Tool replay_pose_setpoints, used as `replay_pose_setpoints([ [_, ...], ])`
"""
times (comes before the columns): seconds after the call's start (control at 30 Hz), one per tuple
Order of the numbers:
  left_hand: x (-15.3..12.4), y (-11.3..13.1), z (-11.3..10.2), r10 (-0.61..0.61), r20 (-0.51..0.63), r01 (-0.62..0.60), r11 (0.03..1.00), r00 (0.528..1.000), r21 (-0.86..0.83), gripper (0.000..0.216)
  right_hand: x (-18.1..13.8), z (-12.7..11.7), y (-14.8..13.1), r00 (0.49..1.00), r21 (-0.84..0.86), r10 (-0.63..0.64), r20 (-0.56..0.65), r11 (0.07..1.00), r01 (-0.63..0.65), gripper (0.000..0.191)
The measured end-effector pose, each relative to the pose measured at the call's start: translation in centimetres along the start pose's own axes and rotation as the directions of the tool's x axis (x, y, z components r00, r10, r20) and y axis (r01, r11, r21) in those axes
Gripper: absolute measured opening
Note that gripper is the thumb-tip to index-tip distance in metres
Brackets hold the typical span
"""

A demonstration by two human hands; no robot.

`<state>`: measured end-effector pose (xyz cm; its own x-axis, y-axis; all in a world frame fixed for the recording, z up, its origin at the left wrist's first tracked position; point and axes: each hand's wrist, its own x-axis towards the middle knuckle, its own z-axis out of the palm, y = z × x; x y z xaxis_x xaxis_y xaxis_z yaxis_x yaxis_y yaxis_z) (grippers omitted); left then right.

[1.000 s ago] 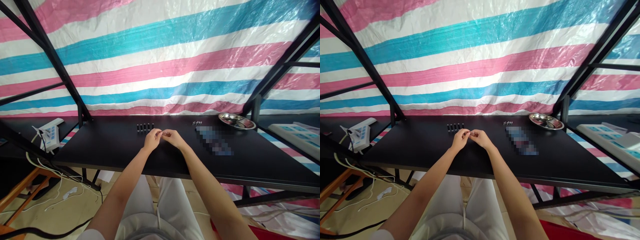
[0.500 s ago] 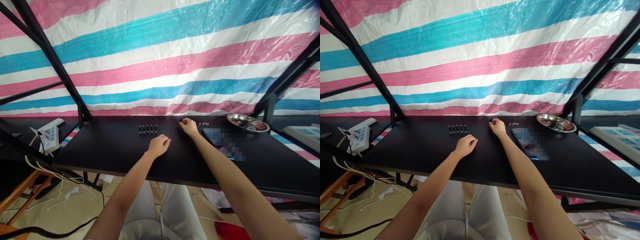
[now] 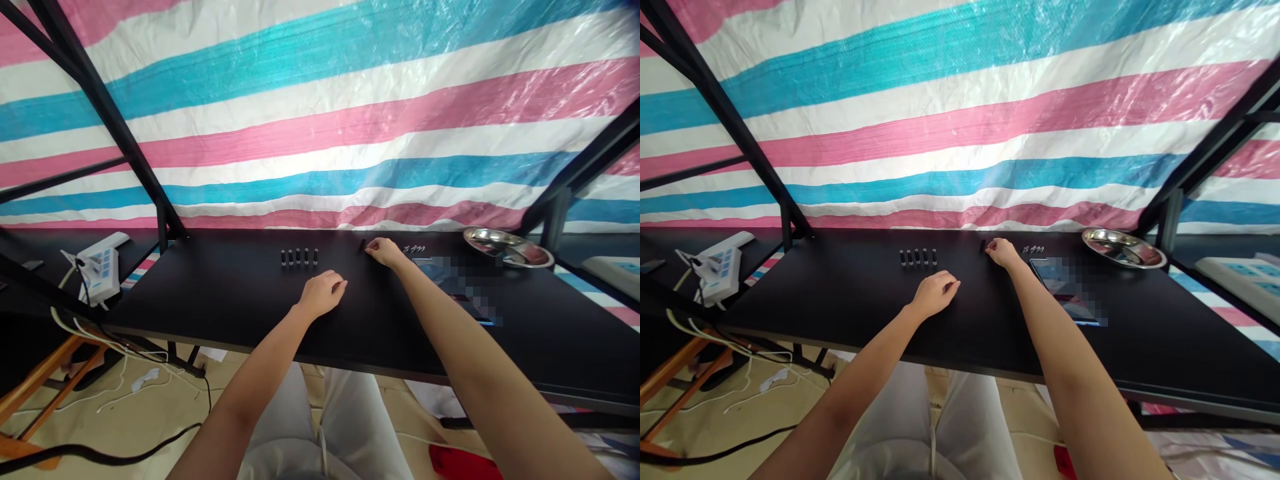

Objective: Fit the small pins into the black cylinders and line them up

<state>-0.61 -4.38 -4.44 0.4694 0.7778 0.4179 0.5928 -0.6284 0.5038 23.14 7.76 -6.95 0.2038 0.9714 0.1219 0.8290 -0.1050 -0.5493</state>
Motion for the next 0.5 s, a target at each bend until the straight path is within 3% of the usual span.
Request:
replay_pose_setpoints([
  [0.37, 0.0, -0.5, 0.2, -0.055, 0.008, 0.055, 0.997, 0.998, 0.052, 0.028, -1.0, -0.4, -1.2, 0.995, -0.029, 0.096, 0.042, 0.995, -0.095, 0.016],
  [0.5, 0.0, -0.5, 0.0, -0.155, -0.042, 0.159, 0.979, 0.987, 0.125, 0.026, -3.2, -0.4, -1.9, 0.982, 0.101, 0.185, -0.035, 0.978, -0.181, 0.041],
])
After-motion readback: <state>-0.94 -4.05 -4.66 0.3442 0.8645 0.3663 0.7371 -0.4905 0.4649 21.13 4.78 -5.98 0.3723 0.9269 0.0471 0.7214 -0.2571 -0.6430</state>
